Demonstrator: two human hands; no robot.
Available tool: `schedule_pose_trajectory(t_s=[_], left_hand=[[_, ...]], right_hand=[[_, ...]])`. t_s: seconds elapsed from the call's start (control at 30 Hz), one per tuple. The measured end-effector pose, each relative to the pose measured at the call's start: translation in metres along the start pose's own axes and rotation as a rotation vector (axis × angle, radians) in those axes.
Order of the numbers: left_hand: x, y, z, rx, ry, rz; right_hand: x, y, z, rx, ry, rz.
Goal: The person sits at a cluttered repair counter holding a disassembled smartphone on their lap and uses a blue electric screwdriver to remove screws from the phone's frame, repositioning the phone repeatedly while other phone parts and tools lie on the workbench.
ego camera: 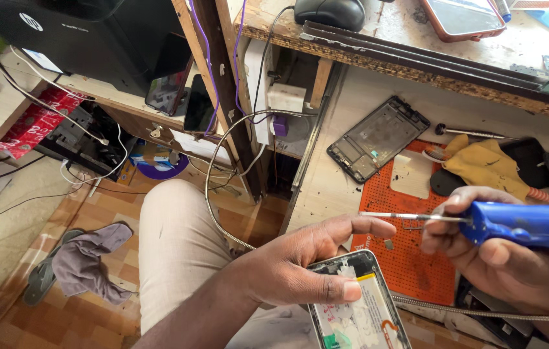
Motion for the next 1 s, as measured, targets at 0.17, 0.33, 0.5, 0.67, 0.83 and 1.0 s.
schedule_pose_trajectory(t_s=[0.17,0.33,0.5,0.67,0.83,1.0], left_hand=[[0.005,-0.006,0.012,-0.108,-0.025,-0.024],[-0.002,-0.016,0.018,-0.258,0.067,-0.108],[-0.018,-0.005,0.018,-0.284,0.028,-0.216],[-0.041,0.003,0.036,-0.512,0.135,-0.373],[-0.055,0.006,0.026,-0.685,-0.331,-0.449],[-0.047,0.003,0.009,-0.692,-0.679,-0.375]], right_hand=[[0.019,0.007,-0.028,-0.154,0.342,0.206],[0.037,0.012,-0.05,-0.308,0.946,0.331],[0.046,0.015,-0.032,-0.4,1.0,0.338],[0.046,0.01,-0.011,-0.187,0.508,0.394],[0.041,0.014,-0.01,-0.03,0.23,0.296],[0.035,0.03,-0.024,0.005,0.462,0.171]])
Point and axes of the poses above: each hand's wrist, its own y-axis away from the middle knuckle, its own z-axis out of the back of the hand, x = y × z, the point moved 8 cm from there along -y, towards the middle knuckle, and after that the axes turned 11 degrees about -x, right-handed, at the moved point
